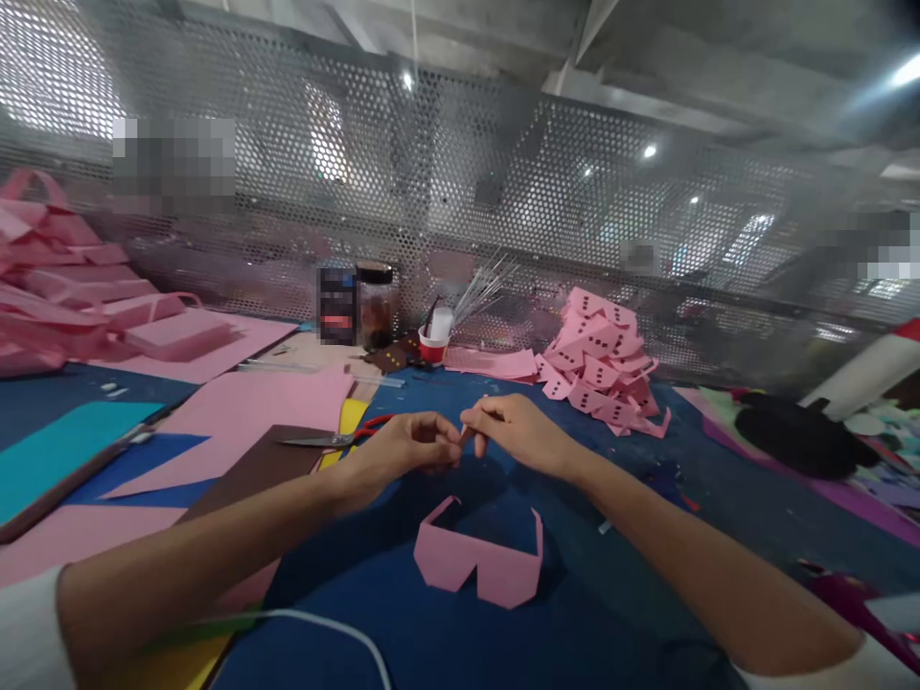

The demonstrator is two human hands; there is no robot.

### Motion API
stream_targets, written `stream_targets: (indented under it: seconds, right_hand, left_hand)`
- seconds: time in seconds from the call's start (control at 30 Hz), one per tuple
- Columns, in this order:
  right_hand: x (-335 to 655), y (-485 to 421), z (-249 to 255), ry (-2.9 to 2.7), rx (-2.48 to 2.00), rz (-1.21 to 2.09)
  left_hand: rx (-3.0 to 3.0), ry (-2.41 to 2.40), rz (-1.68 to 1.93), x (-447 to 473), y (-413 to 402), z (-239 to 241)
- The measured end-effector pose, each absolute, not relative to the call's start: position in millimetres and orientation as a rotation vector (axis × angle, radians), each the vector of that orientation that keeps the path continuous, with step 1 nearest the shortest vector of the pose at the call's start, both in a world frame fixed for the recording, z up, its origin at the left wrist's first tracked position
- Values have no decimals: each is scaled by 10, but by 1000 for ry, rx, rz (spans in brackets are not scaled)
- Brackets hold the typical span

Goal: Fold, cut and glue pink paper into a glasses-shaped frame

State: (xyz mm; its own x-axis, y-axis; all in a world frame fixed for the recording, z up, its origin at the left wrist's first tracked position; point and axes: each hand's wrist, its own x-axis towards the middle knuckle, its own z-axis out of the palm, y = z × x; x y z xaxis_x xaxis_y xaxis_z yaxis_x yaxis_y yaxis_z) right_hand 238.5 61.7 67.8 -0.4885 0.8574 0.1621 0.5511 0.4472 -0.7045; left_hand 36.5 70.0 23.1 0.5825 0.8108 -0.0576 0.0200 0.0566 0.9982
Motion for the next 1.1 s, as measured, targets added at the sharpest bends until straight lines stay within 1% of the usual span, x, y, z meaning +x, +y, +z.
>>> stream_targets:
  seconds: [0.5, 0.63, 0.73, 0.87, 0.97, 1.1]
  right_hand:
    - [2376, 551, 576, -2137, -1210, 719]
    - [2352, 598, 550, -2128, -1221, 662]
    - [2329, 694, 577, -2113, -1253, 599]
    - [2148, 898, 578, -2343, -1255, 380]
    - [1866, 1047, 478, -2550, -1173, 371]
    - [1511, 1150, 339, -2767, -1122, 333]
  left_hand:
    - [1527, 811, 737, 361, 633, 176]
    - [1520, 798, 773, 346, 657, 238]
    - [1531, 796, 867, 225, 706, 347]
    - [1464, 894, 1056, -61, 699, 444]
    - [1411, 992, 1085, -242, 621, 410]
    - [1380, 956, 1131, -363, 548, 314]
